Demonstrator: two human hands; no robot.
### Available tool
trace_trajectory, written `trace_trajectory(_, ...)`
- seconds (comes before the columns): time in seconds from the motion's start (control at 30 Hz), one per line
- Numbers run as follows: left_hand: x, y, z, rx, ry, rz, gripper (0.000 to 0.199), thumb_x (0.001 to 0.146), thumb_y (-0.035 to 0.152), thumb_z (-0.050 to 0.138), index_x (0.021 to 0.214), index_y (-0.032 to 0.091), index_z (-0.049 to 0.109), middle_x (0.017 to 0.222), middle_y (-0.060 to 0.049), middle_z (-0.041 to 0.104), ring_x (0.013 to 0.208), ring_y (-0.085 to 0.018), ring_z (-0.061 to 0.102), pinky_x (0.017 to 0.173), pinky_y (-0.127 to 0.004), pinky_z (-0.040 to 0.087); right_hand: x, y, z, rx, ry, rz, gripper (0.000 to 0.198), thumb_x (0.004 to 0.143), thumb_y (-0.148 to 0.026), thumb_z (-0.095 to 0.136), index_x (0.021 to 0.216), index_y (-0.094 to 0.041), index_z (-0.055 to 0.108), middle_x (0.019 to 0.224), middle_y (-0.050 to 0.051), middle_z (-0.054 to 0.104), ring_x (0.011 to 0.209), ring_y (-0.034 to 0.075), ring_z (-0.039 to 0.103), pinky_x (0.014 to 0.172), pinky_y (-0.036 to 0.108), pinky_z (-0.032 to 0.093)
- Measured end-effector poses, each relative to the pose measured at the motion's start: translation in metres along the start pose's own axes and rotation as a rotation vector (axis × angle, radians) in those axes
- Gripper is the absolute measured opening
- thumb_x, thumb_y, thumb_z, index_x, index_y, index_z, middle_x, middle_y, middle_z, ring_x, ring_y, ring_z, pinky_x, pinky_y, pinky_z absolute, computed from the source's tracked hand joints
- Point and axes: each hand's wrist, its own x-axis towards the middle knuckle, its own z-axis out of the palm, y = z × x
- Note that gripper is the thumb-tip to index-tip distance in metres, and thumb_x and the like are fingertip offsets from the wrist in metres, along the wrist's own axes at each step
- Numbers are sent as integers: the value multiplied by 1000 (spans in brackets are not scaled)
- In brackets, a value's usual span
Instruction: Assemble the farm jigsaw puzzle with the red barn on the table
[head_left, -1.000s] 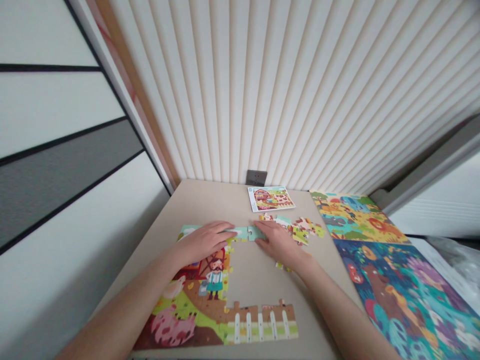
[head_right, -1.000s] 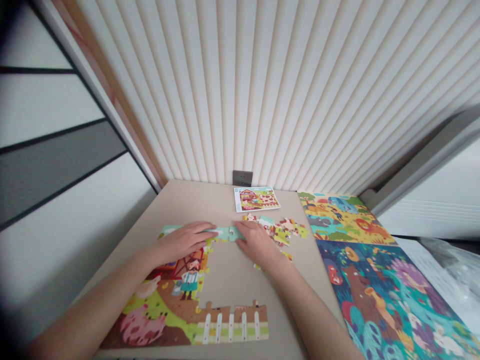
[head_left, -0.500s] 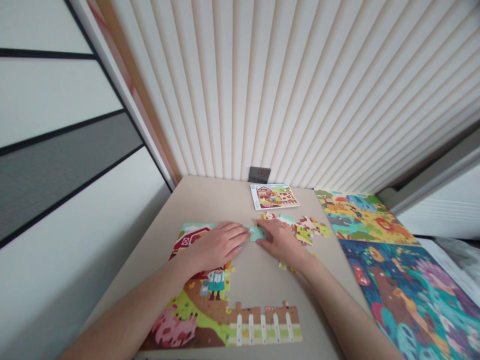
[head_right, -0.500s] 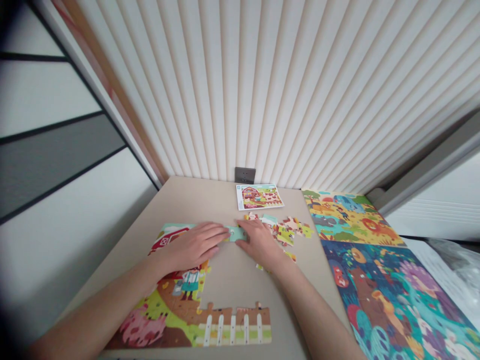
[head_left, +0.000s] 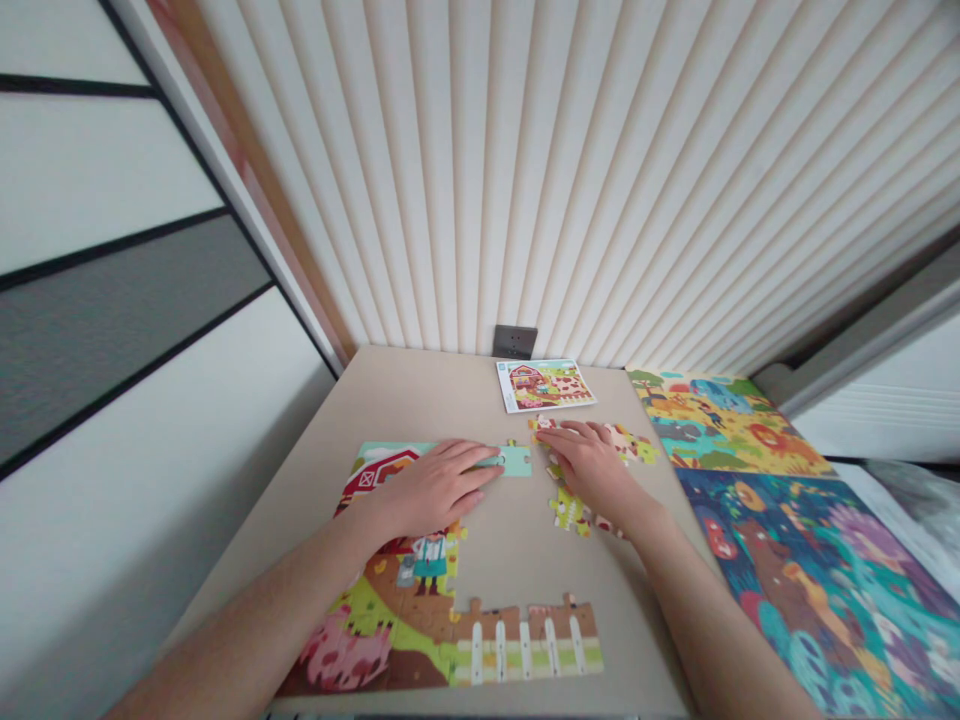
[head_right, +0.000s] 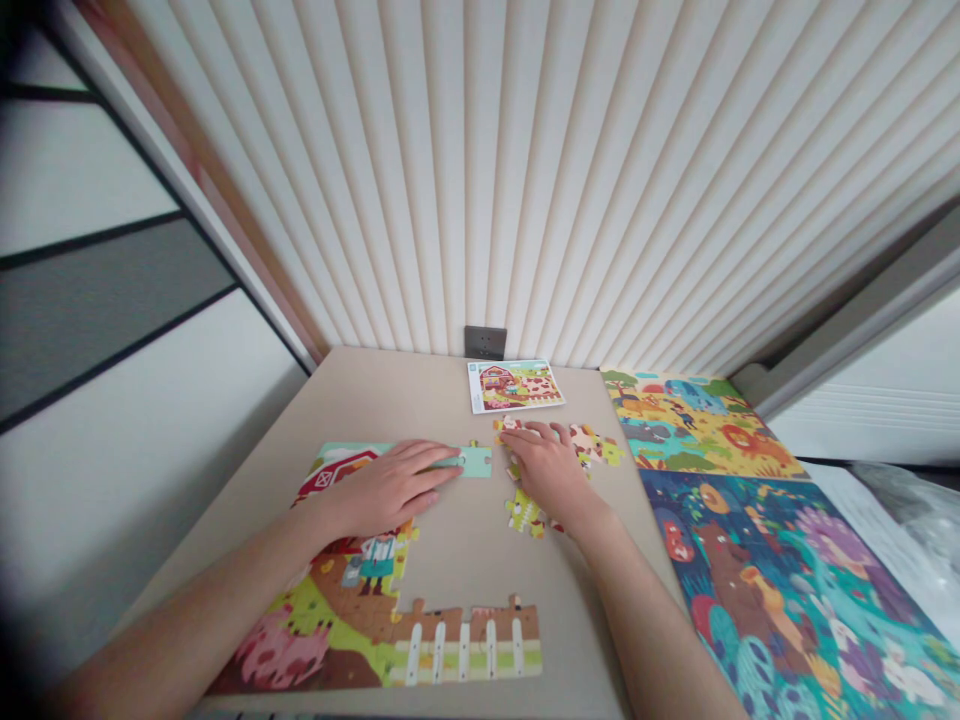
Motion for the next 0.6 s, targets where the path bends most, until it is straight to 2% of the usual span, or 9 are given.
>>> trace_trajectory(0.2,-1,0,0,-16,20,6,39,109,32,51,145,25,62,157,-11,54,144,-28,51,119,-50,45,-5,9,-12,50,65,-6,40,103,-16,50,133,-29,72,140,8,72,133,28,61,115,53,40)
trace_trajectory(0.37,-1,-1,0,-11,1,7,41,110,33,49,149,25,59,158,-11,54,144,-28,50,120,-51,44,-11,28,-35,148,248,151,36,102,-18,47,122,-23,76,121,9,78,113,25,70,102,41,51)
trace_trajectory(0.43,-1,-2,0,-9,-4,8,41,110,33,49,150,25,58,159,-11,53,145,-28,50,120,-51,44,-11,28,-38,193,307,183,34,102,-18,46,119,-21,76,116,10,79,109,25,71,99,39,53)
trace_trajectory(0.5,-1,-2,0,-11,-4,13,42,110,33,49,150,26,58,159,-11,53,145,-28,50,120,-50,44,-10,17,-32,208,298,169,32,102,-19,49,119,-22,76,117,10,78,109,26,71,99,40,53)
trace_trajectory(0.6,-2,-3,2,-8,1,14,43,110,33,50,152,28,57,159,-10,53,144,-28,51,119,-49,44,-9,-13,-14,172,163,64,29,102,-21,55,125,-25,73,121,9,77,113,27,68,101,43,51)
